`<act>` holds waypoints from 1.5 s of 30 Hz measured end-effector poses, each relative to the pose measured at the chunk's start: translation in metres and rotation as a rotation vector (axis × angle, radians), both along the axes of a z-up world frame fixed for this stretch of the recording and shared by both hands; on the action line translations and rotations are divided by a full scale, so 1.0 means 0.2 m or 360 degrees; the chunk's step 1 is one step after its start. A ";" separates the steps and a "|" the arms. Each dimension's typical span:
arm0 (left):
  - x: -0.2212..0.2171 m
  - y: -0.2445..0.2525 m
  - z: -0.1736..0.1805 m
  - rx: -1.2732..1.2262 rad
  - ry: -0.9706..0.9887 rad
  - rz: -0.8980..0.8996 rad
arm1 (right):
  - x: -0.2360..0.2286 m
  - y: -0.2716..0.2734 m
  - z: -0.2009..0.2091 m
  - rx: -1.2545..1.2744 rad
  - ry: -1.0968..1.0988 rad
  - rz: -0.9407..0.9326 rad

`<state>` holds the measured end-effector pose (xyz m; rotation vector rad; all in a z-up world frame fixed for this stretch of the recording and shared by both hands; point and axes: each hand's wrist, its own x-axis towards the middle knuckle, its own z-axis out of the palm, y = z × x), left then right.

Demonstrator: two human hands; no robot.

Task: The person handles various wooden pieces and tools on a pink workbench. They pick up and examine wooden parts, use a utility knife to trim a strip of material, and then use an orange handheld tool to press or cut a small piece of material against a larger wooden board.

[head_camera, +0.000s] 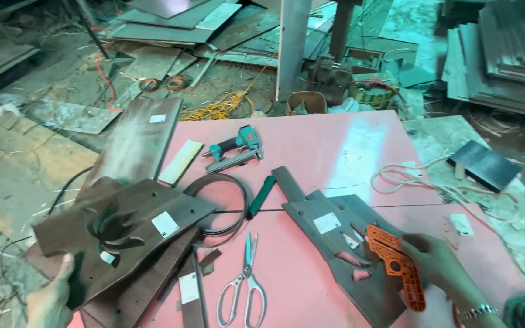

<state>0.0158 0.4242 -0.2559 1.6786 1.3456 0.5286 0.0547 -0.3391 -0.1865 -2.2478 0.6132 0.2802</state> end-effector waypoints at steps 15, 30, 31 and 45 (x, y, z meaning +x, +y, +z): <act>0.03 -0.62 0.23 0.0817 0.0549 -0.0684 | 0.40 1.39 -0.26 0.0371 -0.0220 0.0617; -0.12 -1.77 -0.64 0.1024 0.0840 -0.1912 | 0.48 1.68 -0.32 0.0732 0.0334 0.0118; -0.12 -1.73 -0.63 0.0900 0.0834 -0.1957 | 0.49 1.72 -0.41 0.0908 0.0291 0.0008; -0.34 -1.31 0.15 -0.2531 0.0052 -0.0359 | 0.38 1.30 0.19 0.1441 -0.0379 0.0137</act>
